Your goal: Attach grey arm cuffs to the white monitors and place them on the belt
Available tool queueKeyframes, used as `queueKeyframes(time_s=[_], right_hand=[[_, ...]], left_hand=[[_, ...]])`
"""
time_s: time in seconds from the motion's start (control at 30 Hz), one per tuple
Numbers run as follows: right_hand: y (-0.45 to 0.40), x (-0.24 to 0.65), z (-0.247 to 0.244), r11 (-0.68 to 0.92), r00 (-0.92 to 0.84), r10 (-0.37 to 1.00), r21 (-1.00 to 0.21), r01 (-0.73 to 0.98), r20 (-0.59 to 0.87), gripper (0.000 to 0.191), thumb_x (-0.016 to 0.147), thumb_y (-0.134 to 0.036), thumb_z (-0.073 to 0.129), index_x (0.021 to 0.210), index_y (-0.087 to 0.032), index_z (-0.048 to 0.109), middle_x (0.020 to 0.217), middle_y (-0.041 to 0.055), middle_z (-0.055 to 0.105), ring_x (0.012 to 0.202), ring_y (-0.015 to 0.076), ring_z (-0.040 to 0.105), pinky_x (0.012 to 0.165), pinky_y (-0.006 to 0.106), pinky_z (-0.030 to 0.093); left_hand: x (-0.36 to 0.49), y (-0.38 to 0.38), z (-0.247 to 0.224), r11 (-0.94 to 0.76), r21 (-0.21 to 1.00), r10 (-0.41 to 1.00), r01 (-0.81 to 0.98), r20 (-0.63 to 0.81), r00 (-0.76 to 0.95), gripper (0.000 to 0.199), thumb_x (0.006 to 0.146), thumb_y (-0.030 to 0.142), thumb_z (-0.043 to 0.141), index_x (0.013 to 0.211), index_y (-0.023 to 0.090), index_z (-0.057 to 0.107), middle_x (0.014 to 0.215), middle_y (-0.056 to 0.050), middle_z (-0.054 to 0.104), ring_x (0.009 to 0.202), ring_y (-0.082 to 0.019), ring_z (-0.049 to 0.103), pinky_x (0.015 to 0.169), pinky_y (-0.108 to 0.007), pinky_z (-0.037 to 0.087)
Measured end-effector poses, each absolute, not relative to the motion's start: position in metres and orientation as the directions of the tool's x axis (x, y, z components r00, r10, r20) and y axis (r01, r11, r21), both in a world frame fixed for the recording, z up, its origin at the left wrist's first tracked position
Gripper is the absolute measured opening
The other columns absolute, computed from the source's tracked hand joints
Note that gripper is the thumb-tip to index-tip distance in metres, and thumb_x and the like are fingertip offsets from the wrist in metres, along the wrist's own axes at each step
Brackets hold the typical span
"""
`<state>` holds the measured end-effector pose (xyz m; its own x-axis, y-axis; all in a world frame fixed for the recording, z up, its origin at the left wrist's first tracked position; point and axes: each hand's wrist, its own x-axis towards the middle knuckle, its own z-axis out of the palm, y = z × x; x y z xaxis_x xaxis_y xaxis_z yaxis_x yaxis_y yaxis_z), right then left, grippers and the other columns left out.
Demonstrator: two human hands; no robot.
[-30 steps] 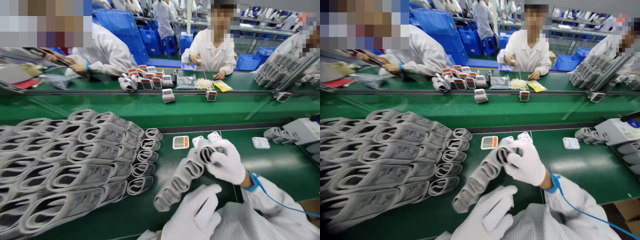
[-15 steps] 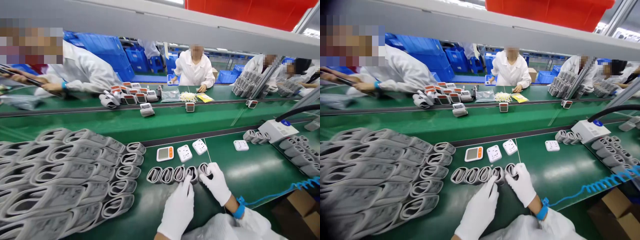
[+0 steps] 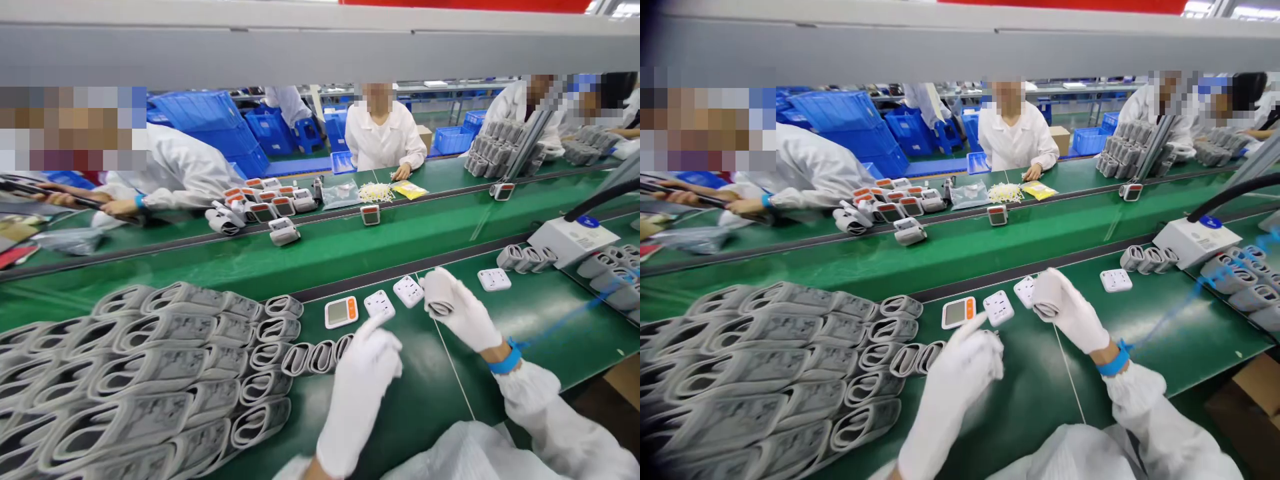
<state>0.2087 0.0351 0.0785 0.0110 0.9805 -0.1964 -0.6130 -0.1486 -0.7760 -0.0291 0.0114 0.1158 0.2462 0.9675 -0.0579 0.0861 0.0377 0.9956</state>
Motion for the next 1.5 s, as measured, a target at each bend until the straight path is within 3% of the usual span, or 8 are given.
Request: queueKeyframes(time_s=[0.1, 0.2, 0.3, 0.57, 0.73, 0.9, 1.1, 1.5], right_hand=[[0.073, 0.186, 0.112, -0.008, -0.042, 0.999, -0.867, -0.499, 0.015, 0.085, 0.073, -0.068, 0.078, 0.145, -0.033, 0.050, 0.154, 0.0074, 0.052, 0.138, 0.0313, 0.055, 0.107, 0.048, 0.054], [0.113, 0.157, 0.145, 0.256, 0.086, 0.966, -0.934, -0.248, 0.242, 0.101, 0.056, -0.043, 0.097, 0.142, -0.028, 0.048, 0.148, 0.0092, 0.055, 0.134, 0.0306, 0.056, 0.110, 0.045, 0.052], [0.143, 0.129, 0.168, 0.367, 0.138, 0.928, -0.912, -0.183, 0.346, 0.094, 0.056, -0.048, 0.096, 0.134, -0.022, 0.051, 0.139, 0.0119, 0.059, 0.125, 0.0315, 0.061, 0.107, 0.045, 0.054], [0.172, 0.081, 0.161, 0.342, -0.167, 0.899, -0.887, -0.309, 0.405, 0.079, 0.091, -0.068, 0.061, 0.154, -0.026, 0.040, 0.155, 0.0079, 0.050, 0.146, 0.0285, 0.047, 0.122, 0.043, 0.041], [0.168, 0.091, 0.156, 0.427, -0.246, 0.873, -0.904, -0.030, 0.421, 0.067, 0.094, -0.058, 0.064, 0.151, -0.028, 0.044, 0.159, 0.0073, 0.045, 0.147, 0.0287, 0.045, 0.123, 0.045, 0.038], [0.165, 0.106, 0.155, 0.442, -0.279, 0.868, -0.895, 0.060, 0.411, 0.078, 0.077, -0.032, 0.087, 0.143, -0.028, 0.045, 0.155, 0.0100, 0.047, 0.142, 0.0296, 0.050, 0.120, 0.046, 0.044], [0.169, 0.103, 0.150, 0.417, -0.246, 0.876, -0.908, -0.047, 0.415, 0.099, 0.073, -0.033, 0.091, 0.154, -0.030, 0.034, 0.151, 0.0119, 0.051, 0.140, 0.0312, 0.053, 0.119, 0.051, 0.046], [0.175, 0.120, 0.155, 0.579, -0.336, 0.805, -0.774, 0.258, 0.490, 0.080, 0.074, -0.027, 0.087, 0.145, -0.025, 0.052, 0.146, 0.0109, 0.056, 0.133, 0.0318, 0.058, 0.110, 0.046, 0.053]], left_hand=[[0.001, 0.055, 0.150, 0.288, 0.900, 0.941, -0.326, -0.203, 0.270, 0.072, 0.083, 0.045, 0.075, 0.146, 0.020, 0.050, 0.096, -0.007, 0.071, 0.068, -0.019, 0.067, 0.064, -0.035, 0.059], [0.009, 0.090, 0.173, 0.339, 0.737, 0.940, -0.585, -0.243, 0.239, 0.067, 0.083, 0.034, 0.076, 0.144, 0.020, 0.051, 0.109, -0.007, 0.070, 0.077, -0.017, 0.069, 0.064, -0.029, 0.058], [-0.009, 0.110, 0.183, 0.300, 0.685, 0.954, -0.664, -0.197, 0.227, 0.056, 0.086, 0.026, 0.071, 0.139, 0.027, 0.053, 0.104, -0.003, 0.068, 0.076, -0.016, 0.067, 0.060, -0.028, 0.056], [-0.054, 0.129, 0.188, 0.165, 0.826, 0.983, -0.539, -0.096, 0.154, 0.055, 0.091, 0.026, 0.070, 0.142, 0.029, 0.050, 0.124, -0.006, 0.064, 0.084, -0.014, 0.065, 0.057, -0.023, 0.055], [-0.062, 0.139, 0.179, 0.124, 0.888, 0.983, -0.443, -0.049, 0.176, 0.070, 0.086, 0.037, 0.075, 0.147, 0.028, 0.042, 0.135, -0.010, 0.057, 0.082, -0.016, 0.067, 0.056, -0.026, 0.058], [-0.074, 0.143, 0.178, 0.142, 0.919, 0.984, -0.367, -0.089, 0.158, 0.074, 0.082, 0.044, 0.077, 0.146, 0.027, 0.044, 0.120, -0.007, 0.060, 0.076, -0.015, 0.069, 0.056, -0.026, 0.060], [-0.073, 0.143, 0.185, 0.133, 0.883, 0.986, -0.450, -0.070, 0.154, 0.074, 0.090, 0.051, 0.071, 0.154, 0.032, 0.040, 0.105, -0.004, 0.064, 0.075, -0.016, 0.069, 0.058, -0.026, 0.062], [-0.075, 0.154, 0.158, 0.248, 0.920, 0.932, -0.303, -0.141, 0.334, 0.124, 0.070, 0.098, 0.041, 0.163, 0.018, 0.024, 0.049, 0.002, 0.058, 0.029, -0.014, 0.048, 0.028, -0.020, 0.036]])
